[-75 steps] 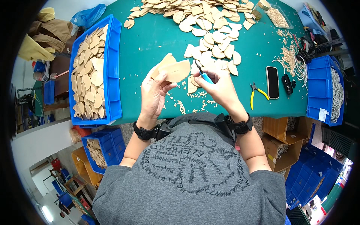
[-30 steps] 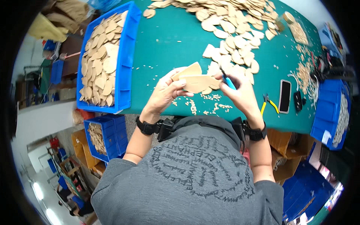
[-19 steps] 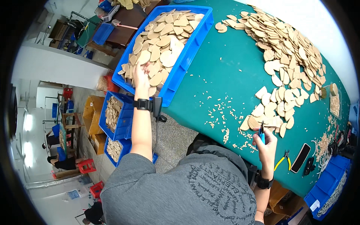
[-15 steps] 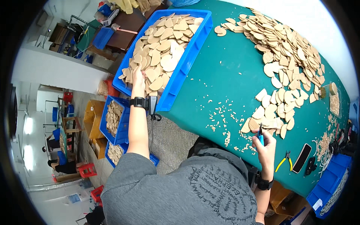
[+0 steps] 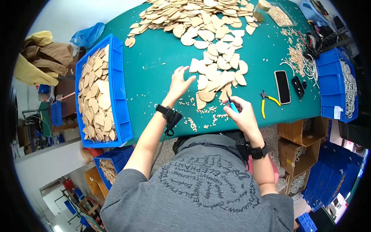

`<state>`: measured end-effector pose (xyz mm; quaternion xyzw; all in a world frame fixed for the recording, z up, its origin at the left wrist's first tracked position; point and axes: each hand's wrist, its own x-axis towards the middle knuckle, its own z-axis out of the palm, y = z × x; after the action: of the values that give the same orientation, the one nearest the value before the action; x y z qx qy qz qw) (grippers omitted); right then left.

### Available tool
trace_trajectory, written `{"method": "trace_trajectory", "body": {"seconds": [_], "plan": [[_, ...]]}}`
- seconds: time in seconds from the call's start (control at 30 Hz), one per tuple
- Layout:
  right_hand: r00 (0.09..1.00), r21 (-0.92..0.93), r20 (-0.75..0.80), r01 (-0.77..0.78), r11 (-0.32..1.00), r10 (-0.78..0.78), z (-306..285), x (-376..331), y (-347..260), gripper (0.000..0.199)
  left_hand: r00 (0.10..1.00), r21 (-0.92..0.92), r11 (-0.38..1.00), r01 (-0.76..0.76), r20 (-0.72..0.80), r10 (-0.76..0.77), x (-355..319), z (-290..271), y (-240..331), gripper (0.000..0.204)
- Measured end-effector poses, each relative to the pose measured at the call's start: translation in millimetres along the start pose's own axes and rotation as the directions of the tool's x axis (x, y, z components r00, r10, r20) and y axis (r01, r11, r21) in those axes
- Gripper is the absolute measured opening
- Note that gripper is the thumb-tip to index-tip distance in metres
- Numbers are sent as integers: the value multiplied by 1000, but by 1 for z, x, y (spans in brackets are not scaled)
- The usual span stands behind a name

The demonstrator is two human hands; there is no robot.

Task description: The person uses a utility knife to trim the edges of small, light-colored wooden pieces. They pick up each piece from a blue bin, carefully shave off excess material, and place the finished pieces back into the bin. The process is repetitive and focused on refining the shape of the wooden items.

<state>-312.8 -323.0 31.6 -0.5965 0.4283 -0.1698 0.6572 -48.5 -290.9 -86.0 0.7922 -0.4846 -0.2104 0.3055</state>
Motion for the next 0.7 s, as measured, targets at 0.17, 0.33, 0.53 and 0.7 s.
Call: {"method": "trace_trajectory", "body": {"seconds": [0.17,0.33,0.53,0.7], "plan": [[995,38,-91,-45,998,49,-29,-16,18,18,993,216,974,68,-111,-45,40,61,25,69],[990,85,-108,-81,993,90,-49,-16,35,19,980,214,966,142,107,-168,41,46,27,53],[998,24,-58,-27,999,28,-55,6,32,19,947,-135,954,268,218,-235,-1,50,17,40],[999,-42,-32,20,999,-22,-56,21,29,20,993,199,978,67,-108,-46,-15,53,55,52]]}}
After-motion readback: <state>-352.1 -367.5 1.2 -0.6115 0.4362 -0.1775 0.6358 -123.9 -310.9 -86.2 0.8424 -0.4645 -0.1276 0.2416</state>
